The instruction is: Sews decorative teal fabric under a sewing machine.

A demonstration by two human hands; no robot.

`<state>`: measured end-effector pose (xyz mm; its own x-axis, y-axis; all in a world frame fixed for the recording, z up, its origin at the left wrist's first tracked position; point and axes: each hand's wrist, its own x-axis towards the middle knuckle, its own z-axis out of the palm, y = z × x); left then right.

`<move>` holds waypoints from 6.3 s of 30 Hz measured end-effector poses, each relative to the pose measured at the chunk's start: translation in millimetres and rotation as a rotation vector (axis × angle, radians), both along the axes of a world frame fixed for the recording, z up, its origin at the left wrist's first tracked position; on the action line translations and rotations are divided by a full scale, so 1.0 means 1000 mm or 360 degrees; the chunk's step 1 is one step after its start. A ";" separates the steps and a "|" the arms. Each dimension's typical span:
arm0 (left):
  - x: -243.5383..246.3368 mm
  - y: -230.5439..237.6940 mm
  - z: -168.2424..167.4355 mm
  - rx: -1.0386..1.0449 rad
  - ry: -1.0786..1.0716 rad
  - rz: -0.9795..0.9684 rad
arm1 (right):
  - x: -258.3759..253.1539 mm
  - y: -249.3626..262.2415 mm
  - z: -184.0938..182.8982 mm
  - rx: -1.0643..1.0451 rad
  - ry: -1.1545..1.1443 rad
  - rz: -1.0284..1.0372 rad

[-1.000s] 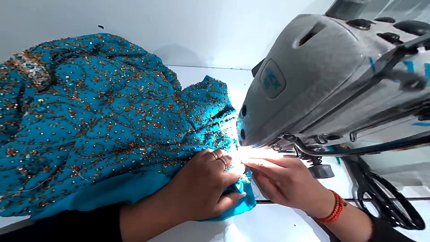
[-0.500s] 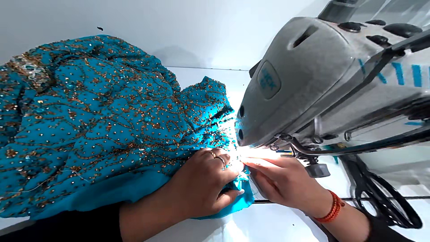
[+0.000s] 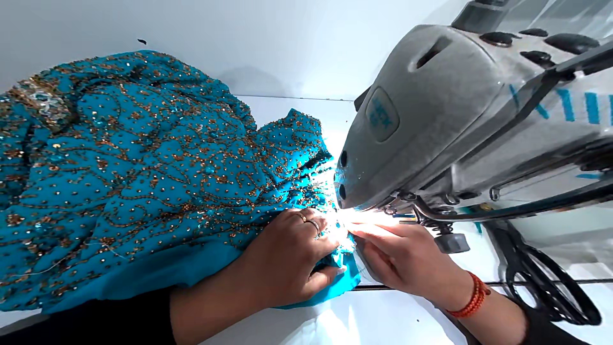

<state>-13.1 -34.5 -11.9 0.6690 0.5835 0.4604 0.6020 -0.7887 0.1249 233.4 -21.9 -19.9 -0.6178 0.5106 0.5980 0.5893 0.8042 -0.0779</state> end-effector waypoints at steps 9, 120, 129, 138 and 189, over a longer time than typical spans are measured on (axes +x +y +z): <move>-0.001 0.000 -0.002 0.0027 0.0001 -0.0003 | 0.003 0.000 -0.002 -0.0046 0.0056 -0.0039; -0.011 -0.009 0.008 0.0099 -0.0176 -0.0136 | 0.017 0.004 0.007 -0.0371 0.0023 0.0454; -0.013 -0.007 0.007 -0.0053 -0.0344 -0.0120 | 0.016 0.004 0.009 -0.0370 0.0014 0.0434; -0.015 -0.003 0.011 -0.0068 -0.0249 -0.0253 | 0.014 0.004 0.010 -0.0339 0.0018 0.0430; 0.005 -0.005 0.005 0.0272 -0.0158 -0.0067 | 0.003 0.010 0.011 -0.0396 0.0126 0.0444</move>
